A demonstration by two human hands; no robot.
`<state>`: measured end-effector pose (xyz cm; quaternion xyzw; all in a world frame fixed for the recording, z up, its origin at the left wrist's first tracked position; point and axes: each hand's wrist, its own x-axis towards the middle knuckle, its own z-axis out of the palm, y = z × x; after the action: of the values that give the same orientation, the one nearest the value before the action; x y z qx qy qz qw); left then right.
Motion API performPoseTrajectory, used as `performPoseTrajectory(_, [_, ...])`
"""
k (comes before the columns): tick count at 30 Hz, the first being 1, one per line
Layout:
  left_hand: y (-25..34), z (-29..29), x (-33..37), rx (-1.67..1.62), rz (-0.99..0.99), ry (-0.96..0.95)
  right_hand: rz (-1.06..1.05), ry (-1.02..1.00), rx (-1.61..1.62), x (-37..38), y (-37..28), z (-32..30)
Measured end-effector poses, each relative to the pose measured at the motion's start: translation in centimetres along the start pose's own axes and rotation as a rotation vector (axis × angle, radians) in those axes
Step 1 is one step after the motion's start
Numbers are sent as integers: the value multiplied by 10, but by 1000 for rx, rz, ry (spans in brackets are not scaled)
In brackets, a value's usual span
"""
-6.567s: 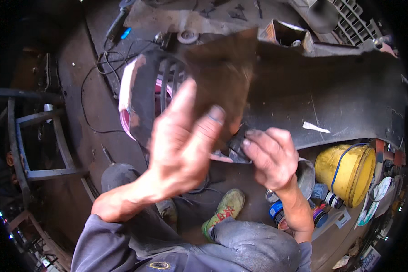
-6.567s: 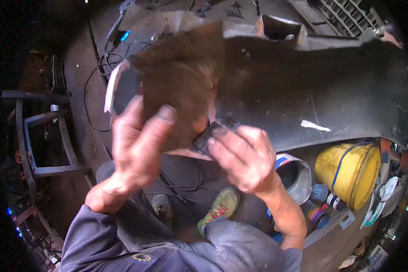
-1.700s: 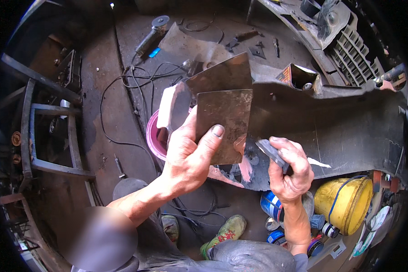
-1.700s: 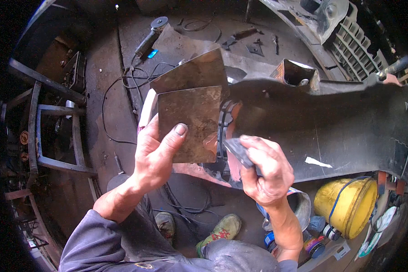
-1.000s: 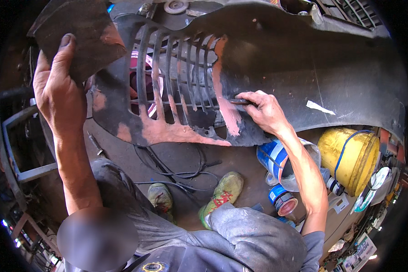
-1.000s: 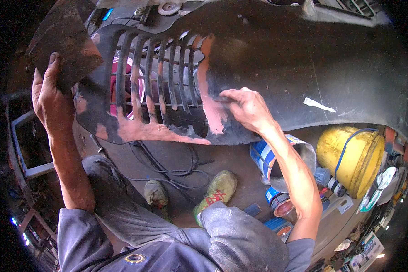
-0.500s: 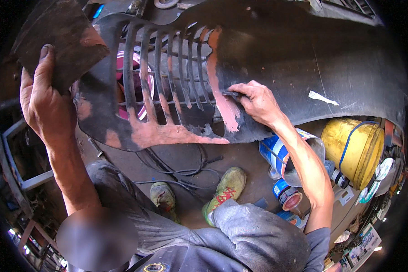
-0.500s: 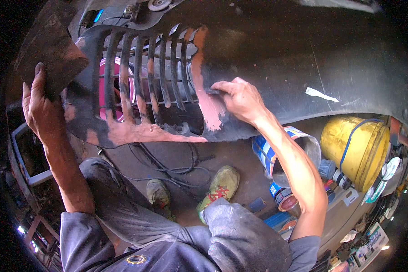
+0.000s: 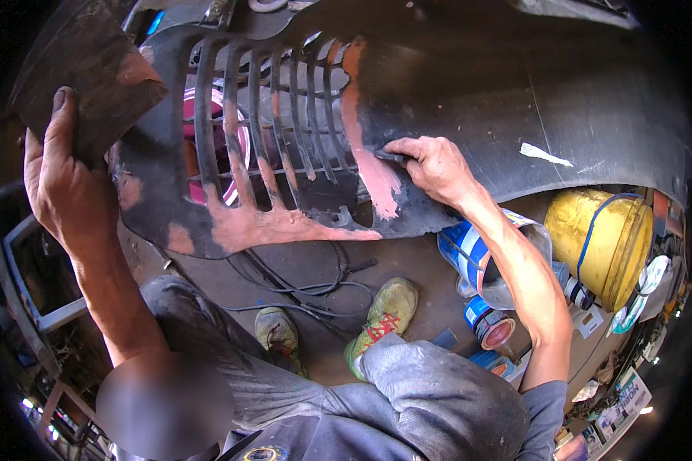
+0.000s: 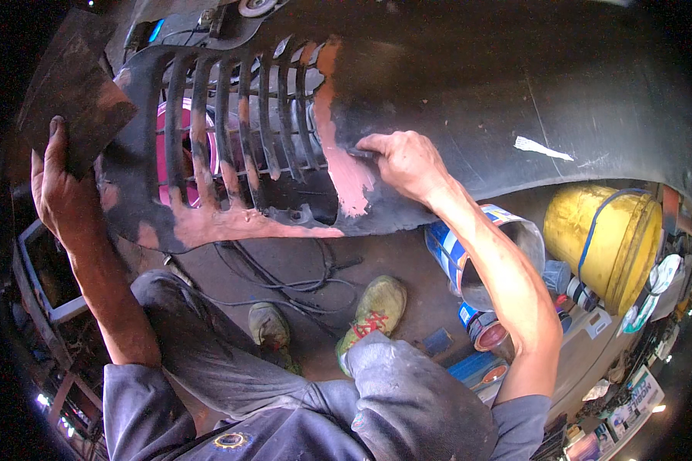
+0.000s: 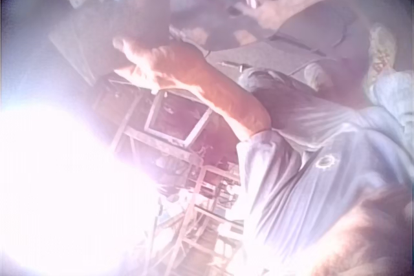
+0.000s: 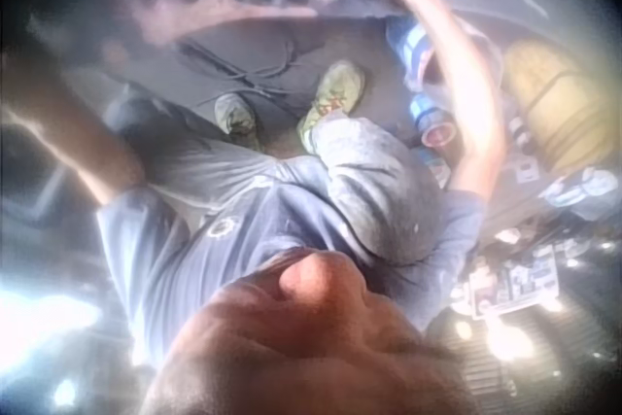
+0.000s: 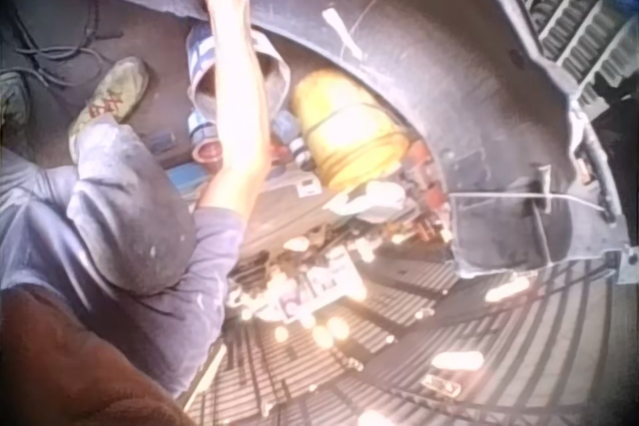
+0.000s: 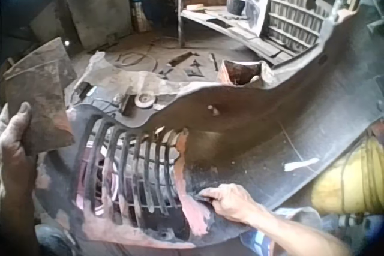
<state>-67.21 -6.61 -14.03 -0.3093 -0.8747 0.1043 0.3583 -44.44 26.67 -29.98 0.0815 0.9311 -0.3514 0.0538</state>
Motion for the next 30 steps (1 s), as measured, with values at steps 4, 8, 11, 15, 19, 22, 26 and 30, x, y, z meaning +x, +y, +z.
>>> performPoseTrajectory(4, [0,0,-1,11,2,-1,0,-64,-61,-9,6,-1])
performPoseTrajectory(8, [-13,6,-5,-15,-9,-42,34,-26,-52,-8,3,-8])
performPoseTrajectory(11, [-13,7,-2,-37,17,-31,78,51,-12,-2,-3,-4])
performPoseTrajectory(15, [-9,5,0,-22,30,-4,42,45,35,1,-3,2])
performPoseTrajectory(19, [-9,6,-1,-68,-6,-5,74,-75,72,-9,-6,-10])
performPoseTrajectory(22, [-5,5,0,-54,-15,-9,11,-74,25,-22,-1,-13])
performPoseTrajectory(26, [-13,7,-3,21,21,-30,30,-96,53,-39,-2,-14])
performPoseTrajectory(30, [-17,9,-3,-2,29,-24,43,-92,114,-45,2,-23])
